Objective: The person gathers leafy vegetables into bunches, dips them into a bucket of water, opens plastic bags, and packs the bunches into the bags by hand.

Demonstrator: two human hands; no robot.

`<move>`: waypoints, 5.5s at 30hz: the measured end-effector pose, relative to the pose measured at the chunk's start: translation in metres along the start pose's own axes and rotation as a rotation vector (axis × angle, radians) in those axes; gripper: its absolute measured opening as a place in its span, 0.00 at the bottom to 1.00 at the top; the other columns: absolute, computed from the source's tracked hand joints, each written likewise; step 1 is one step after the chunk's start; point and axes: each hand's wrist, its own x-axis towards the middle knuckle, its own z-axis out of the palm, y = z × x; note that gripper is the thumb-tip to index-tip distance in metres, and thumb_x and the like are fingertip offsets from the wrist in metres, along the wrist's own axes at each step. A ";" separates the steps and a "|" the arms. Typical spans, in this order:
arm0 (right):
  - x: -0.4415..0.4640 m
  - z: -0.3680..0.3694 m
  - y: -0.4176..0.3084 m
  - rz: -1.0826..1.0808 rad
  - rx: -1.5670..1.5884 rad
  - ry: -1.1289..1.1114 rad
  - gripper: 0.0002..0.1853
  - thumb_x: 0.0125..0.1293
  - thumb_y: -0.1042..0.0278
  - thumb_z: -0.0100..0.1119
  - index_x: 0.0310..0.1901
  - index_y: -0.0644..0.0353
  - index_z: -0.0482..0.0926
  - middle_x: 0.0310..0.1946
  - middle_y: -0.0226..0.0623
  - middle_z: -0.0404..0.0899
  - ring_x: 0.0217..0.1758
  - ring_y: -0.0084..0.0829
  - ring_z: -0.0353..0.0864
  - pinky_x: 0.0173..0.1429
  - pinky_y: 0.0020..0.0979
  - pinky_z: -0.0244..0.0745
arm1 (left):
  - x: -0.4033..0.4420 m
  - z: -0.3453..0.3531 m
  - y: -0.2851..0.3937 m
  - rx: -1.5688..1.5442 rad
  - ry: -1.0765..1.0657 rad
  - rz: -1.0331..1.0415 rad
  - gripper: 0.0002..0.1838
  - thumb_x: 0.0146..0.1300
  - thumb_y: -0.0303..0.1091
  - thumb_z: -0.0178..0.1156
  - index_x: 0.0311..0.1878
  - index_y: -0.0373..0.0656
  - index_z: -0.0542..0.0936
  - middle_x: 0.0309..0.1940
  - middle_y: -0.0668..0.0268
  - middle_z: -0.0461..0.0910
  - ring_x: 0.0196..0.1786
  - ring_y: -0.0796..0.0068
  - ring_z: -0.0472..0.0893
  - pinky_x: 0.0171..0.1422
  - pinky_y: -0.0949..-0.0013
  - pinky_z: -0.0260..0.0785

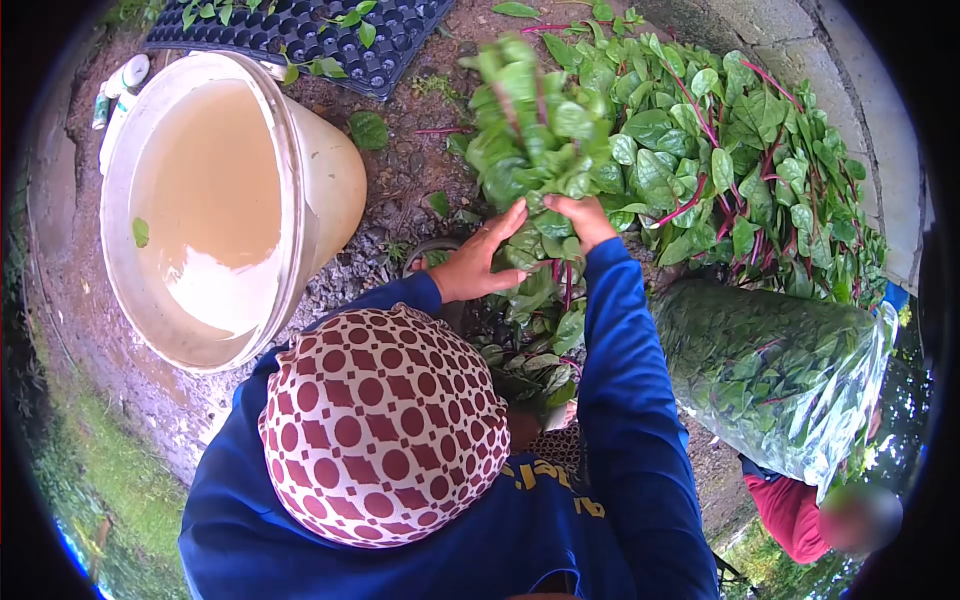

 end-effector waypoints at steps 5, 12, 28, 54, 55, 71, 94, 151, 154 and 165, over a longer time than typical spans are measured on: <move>-0.048 -0.054 -0.004 -0.026 0.091 0.064 0.25 0.54 0.57 0.63 0.49 0.66 0.76 0.46 0.35 0.78 0.49 0.29 0.75 0.54 0.30 0.68 | 0.014 -0.018 0.019 -0.254 0.376 0.136 0.35 0.61 0.26 0.55 0.69 0.40 0.52 0.64 0.57 0.63 0.65 0.65 0.64 0.71 0.63 0.51; -0.132 -0.117 -0.068 -0.297 0.533 -0.044 0.22 0.56 0.60 0.59 0.50 0.62 0.72 0.42 0.34 0.78 0.42 0.31 0.78 0.49 0.35 0.74 | 0.006 -0.034 0.026 -0.261 0.531 0.086 0.26 0.64 0.23 0.52 0.65 0.40 0.60 0.60 0.59 0.66 0.62 0.68 0.67 0.66 0.67 0.59; -0.151 0.256 -0.293 -1.666 -1.686 0.223 0.28 0.52 0.71 0.56 0.58 0.53 0.69 0.27 0.33 0.72 0.31 0.33 0.75 0.35 0.36 0.67 | -0.088 -0.013 0.018 -0.449 0.476 -0.150 0.19 0.62 0.21 0.51 0.57 0.37 0.66 0.46 0.64 0.77 0.48 0.80 0.75 0.56 0.75 0.66; -0.128 0.173 -0.334 -0.828 -1.053 -0.548 0.23 0.36 0.60 0.71 0.37 0.61 0.81 0.33 0.47 0.82 0.38 0.42 0.81 0.47 0.36 0.73 | -0.123 -0.032 0.070 -0.384 0.389 -0.190 0.16 0.67 0.26 0.48 0.57 0.35 0.66 0.48 0.60 0.78 0.51 0.75 0.76 0.58 0.73 0.66; -0.110 0.148 -0.328 -0.813 -1.128 -0.488 0.24 0.40 0.66 0.69 0.43 0.61 0.76 0.34 0.42 0.82 0.38 0.35 0.80 0.46 0.34 0.73 | -0.115 -0.032 0.079 -0.383 0.370 -0.208 0.16 0.66 0.26 0.50 0.57 0.36 0.67 0.48 0.60 0.77 0.49 0.73 0.77 0.56 0.72 0.68; -0.381 -0.245 -0.380 -0.864 -0.455 0.588 0.28 0.45 0.72 0.68 0.51 0.65 0.74 0.44 0.35 0.80 0.44 0.29 0.78 0.51 0.31 0.72 | 0.116 0.078 0.282 0.116 -0.254 -0.068 0.16 0.64 0.32 0.55 0.52 0.35 0.71 0.39 0.63 0.79 0.39 0.76 0.77 0.47 0.74 0.70; -0.501 -0.399 -0.273 -0.156 -1.398 1.251 0.30 0.40 0.69 0.66 0.51 0.56 0.74 0.39 0.43 0.79 0.39 0.40 0.81 0.47 0.34 0.74 | 0.341 0.336 0.360 0.443 -0.560 -0.202 0.13 0.62 0.42 0.54 0.27 0.44 0.75 0.17 0.72 0.70 0.15 0.83 0.65 0.16 0.74 0.57; -0.532 -0.389 -0.084 -0.865 0.307 1.257 0.10 0.64 0.68 0.57 0.39 0.66 0.80 0.30 0.29 0.81 0.29 0.17 0.76 0.34 0.20 0.70 | 0.210 0.448 0.367 1.058 -0.834 0.620 0.43 0.50 0.74 0.50 0.44 0.36 0.78 0.34 0.48 0.80 0.42 0.49 0.79 0.47 0.53 0.69; -0.549 -0.396 -0.100 -1.024 0.211 1.422 0.10 0.65 0.68 0.56 0.40 0.67 0.80 0.31 0.30 0.82 0.29 0.17 0.76 0.35 0.21 0.71 | 0.208 0.442 0.371 1.001 -0.851 0.707 0.42 0.48 0.73 0.53 0.43 0.37 0.79 0.36 0.49 0.80 0.43 0.50 0.78 0.48 0.54 0.69; -0.542 -0.349 -0.130 -0.615 -1.421 1.105 0.08 0.52 0.65 0.62 0.35 0.52 0.82 0.32 0.30 0.77 0.42 0.39 0.73 0.46 0.38 0.68 | 0.151 0.446 0.388 0.992 -0.749 1.234 0.60 0.36 0.49 0.73 0.72 0.53 0.48 0.70 0.59 0.53 0.70 0.53 0.56 0.71 0.52 0.49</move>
